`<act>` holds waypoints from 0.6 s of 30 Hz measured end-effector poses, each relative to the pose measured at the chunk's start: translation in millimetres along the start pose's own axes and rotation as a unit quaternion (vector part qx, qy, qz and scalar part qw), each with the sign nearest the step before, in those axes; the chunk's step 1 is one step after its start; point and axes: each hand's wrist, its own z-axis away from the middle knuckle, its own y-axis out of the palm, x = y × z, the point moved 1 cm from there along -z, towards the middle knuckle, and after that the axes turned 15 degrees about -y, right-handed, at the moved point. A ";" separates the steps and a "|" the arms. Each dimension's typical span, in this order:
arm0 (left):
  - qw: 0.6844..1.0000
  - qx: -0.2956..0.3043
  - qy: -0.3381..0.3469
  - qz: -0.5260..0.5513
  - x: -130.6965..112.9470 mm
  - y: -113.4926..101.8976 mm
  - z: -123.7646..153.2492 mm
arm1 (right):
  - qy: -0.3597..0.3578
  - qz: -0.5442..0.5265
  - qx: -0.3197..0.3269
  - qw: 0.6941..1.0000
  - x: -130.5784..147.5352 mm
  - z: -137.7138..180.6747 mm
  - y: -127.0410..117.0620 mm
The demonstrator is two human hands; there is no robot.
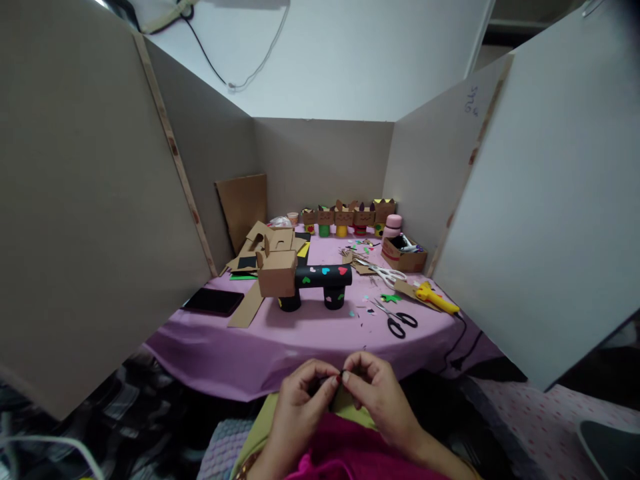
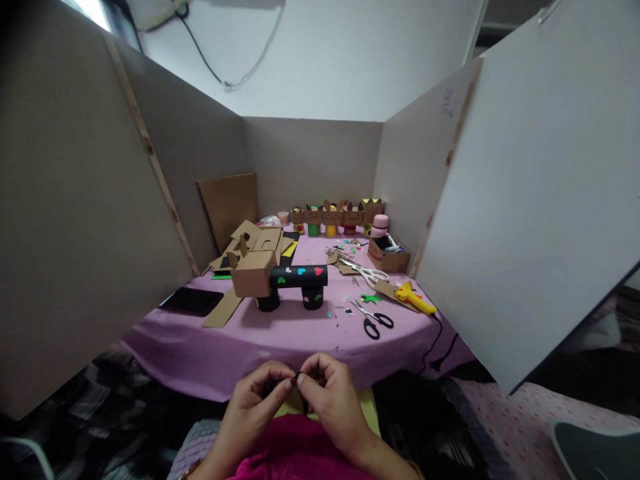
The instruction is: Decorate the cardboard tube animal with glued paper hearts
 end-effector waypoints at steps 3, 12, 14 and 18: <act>0.996 -0.006 0.069 -0.054 -0.9 -2.1 1.9 | -0.019 -0.012 0.000 1.000 -2.8 1.2 -0.5; 0.998 0.008 0.038 -0.039 -3.3 -0.9 4.3 | -0.079 0.025 0.012 0.997 -8.1 8.2 -2.1; 1.000 0.016 -0.017 0.005 -3.4 1.7 2.6 | -0.099 0.055 0.010 0.994 -8.8 8.3 -3.0; 0.993 0.014 -0.078 0.092 -5.1 5.3 0.3 | -0.162 0.122 0.016 0.979 -7.5 7.6 -6.9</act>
